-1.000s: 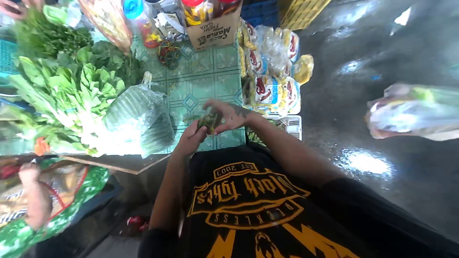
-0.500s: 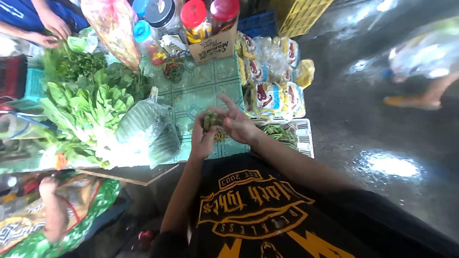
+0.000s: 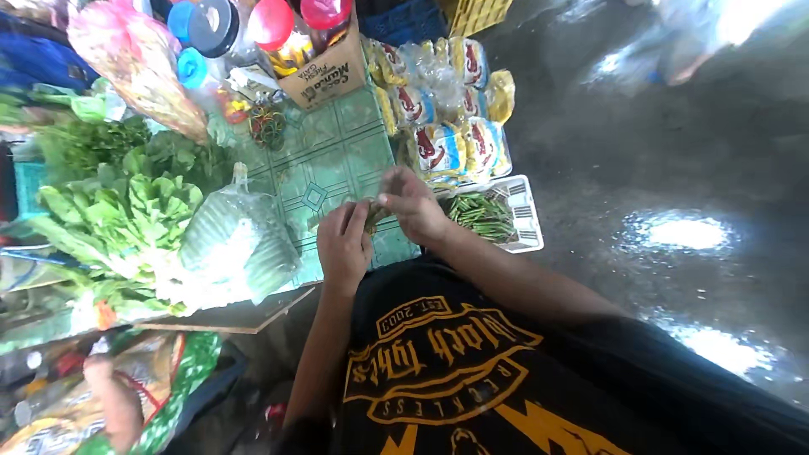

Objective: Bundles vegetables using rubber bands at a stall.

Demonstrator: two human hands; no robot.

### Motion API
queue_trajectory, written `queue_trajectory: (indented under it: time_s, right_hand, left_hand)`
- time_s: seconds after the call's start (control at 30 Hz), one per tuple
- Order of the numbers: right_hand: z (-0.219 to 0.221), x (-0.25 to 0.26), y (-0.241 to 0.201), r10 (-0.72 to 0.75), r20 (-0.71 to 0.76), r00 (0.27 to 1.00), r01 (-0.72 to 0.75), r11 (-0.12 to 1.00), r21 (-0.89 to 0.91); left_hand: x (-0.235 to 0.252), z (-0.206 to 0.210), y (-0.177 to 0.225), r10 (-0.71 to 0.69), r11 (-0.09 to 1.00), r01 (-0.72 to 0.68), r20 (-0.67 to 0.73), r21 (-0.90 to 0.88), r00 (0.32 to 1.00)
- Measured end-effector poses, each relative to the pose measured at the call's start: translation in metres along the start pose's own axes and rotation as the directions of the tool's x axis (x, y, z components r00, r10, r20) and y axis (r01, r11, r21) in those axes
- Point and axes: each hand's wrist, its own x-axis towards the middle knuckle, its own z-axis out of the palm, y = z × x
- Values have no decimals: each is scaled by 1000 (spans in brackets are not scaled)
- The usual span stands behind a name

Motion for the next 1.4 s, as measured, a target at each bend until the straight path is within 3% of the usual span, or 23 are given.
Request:
queue_trajectory:
  time_s: [0.1,0.23,0.4,0.5,0.7,0.83,1.03,1.17,1.23,1.3,1.4]
  right_hand:
    - [-12,-4,-2,-54,-115,992,55,999,-2]
    - [-29,-16,-10,5,-134,991,-20,994,-109]
    - [-46,-29,-3,-49,1,999,49,988,-150]
    - [-59,-26,1,-106,96,990,125,968,-219]
    - [-70,-21,7,-29,162,986,56,985,-166]
    - [-72,-20,9,26,123,992,7,966,-259]
    - [-93,-25,6,110,-50,993,-118,971,-210]
    - [-99,-29,-8,183,279,943,-43,896,-443]
    - [-104,-29,-7,239,339,910,-65,890,-451]
    - [-131,-33,-7,300,274,914,-152,877,-455]
    - [-213,-46,7,375,-1,927,-311,767,-561]
  left_hand:
    - [-1,6,4,49,997,-51,29,59,998]
    - [0,13,12,-9,995,1,79,101,997]
    - [3,29,23,-58,993,43,135,110,989]
    - [4,36,22,-85,996,87,197,-1,977]
    - [9,41,18,-27,980,83,293,-180,956]
    - [8,47,17,-186,878,338,411,-338,892]
    - [4,46,11,-240,726,534,569,-433,786]
    - [1,41,12,-182,593,625,671,-508,719]
    - [-1,39,14,-126,592,651,743,-475,657]
    - [-6,37,11,-115,642,654,793,-401,599]
    - [-24,31,-5,-247,620,703,765,-347,595]
